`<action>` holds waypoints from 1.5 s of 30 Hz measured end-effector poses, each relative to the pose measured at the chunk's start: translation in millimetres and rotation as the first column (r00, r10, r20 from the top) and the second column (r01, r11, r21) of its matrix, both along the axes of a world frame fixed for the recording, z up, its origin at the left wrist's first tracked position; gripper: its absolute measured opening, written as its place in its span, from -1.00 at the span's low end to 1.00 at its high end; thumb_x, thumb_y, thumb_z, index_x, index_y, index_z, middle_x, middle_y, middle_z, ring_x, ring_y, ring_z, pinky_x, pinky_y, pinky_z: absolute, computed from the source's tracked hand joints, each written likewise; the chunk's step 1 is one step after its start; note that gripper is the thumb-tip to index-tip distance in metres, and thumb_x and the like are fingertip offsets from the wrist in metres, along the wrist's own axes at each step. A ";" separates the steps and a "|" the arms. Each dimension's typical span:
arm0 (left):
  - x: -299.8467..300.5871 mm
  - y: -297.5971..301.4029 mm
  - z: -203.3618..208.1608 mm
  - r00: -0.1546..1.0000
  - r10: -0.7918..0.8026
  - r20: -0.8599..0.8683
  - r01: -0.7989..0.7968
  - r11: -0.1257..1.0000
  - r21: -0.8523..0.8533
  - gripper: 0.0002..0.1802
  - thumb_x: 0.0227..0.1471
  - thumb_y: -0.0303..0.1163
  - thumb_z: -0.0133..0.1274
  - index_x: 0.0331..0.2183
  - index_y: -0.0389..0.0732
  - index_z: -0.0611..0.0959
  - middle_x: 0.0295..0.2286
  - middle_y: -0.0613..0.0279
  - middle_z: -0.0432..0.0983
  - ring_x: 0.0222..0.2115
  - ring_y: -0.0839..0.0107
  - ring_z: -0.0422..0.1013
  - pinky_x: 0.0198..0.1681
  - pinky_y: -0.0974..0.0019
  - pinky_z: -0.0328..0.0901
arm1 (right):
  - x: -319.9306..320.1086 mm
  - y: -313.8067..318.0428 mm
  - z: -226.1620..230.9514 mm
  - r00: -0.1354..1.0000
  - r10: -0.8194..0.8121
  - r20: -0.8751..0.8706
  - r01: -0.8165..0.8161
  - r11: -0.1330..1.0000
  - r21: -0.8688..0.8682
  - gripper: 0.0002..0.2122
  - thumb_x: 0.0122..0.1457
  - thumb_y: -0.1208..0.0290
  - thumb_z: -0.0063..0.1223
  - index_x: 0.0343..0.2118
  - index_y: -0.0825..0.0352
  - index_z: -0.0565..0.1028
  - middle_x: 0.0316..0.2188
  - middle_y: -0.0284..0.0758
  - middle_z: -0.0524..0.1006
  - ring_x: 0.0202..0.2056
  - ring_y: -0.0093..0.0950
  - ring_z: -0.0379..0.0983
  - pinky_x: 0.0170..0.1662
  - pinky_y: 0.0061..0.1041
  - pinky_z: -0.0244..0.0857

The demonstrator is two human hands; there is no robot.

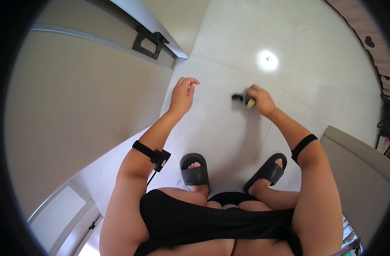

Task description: The person cleans a white tiled floor using a small sponge or cloth held in the right hand. They move around a pink playpen and a black metal stand, wiping the floor surface in a repetitive scrubbing motion.

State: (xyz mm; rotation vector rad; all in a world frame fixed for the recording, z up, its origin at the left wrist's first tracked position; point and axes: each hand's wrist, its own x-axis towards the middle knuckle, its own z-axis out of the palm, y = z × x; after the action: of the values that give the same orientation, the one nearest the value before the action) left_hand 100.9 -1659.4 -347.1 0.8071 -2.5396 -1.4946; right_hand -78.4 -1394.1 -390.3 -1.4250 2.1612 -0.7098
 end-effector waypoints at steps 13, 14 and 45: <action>-44.4 52.1 -30.9 0.956 -0.233 0.176 0.140 0.893 0.427 -0.77 0.20 -0.33 -0.11 -0.17 -0.15 0.58 -0.34 0.42 0.45 -0.34 0.61 0.27 -0.21 0.48 0.22 | -24.8 29.7 20.2 0.769 -0.631 0.101 0.624 0.775 0.097 -0.78 0.02 0.66 0.01 -0.22 0.34 0.45 -0.30 -0.19 0.46 -0.26 -0.22 0.42 -0.16 -0.40 0.30; -45.7 54.0 -32.6 0.960 -0.226 0.163 0.146 0.905 0.399 -0.77 0.20 -0.34 -0.10 -0.17 -0.15 0.58 -0.33 0.41 0.45 -0.33 0.60 0.28 -0.20 0.48 0.22 | -18.0 39.0 8.3 0.750 -0.661 0.015 0.653 0.743 0.145 -0.76 0.00 0.67 0.01 -0.22 0.34 0.45 -0.27 -0.17 0.45 -0.24 -0.16 0.41 -0.15 -0.36 0.30; -37.9 37.2 -29.2 0.992 -0.067 0.102 0.036 0.958 0.286 -0.81 0.13 -0.45 -0.07 -0.24 -0.14 0.60 -0.31 0.25 0.45 -0.33 0.42 0.36 -0.25 0.33 0.29 | 26.0 27.6 20.3 0.818 -0.500 0.286 0.451 0.865 0.222 -0.77 -0.11 0.67 -0.02 -0.31 0.40 0.40 -0.40 -0.06 0.48 -0.34 -0.09 0.43 -0.26 -0.33 0.34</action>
State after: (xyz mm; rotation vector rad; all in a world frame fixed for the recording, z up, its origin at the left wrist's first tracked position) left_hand 63.1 -1622.2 -376.3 0.8862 -2.4718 -1.9145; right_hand -52.4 -1366.4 -370.0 -0.6182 2.2453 -0.8729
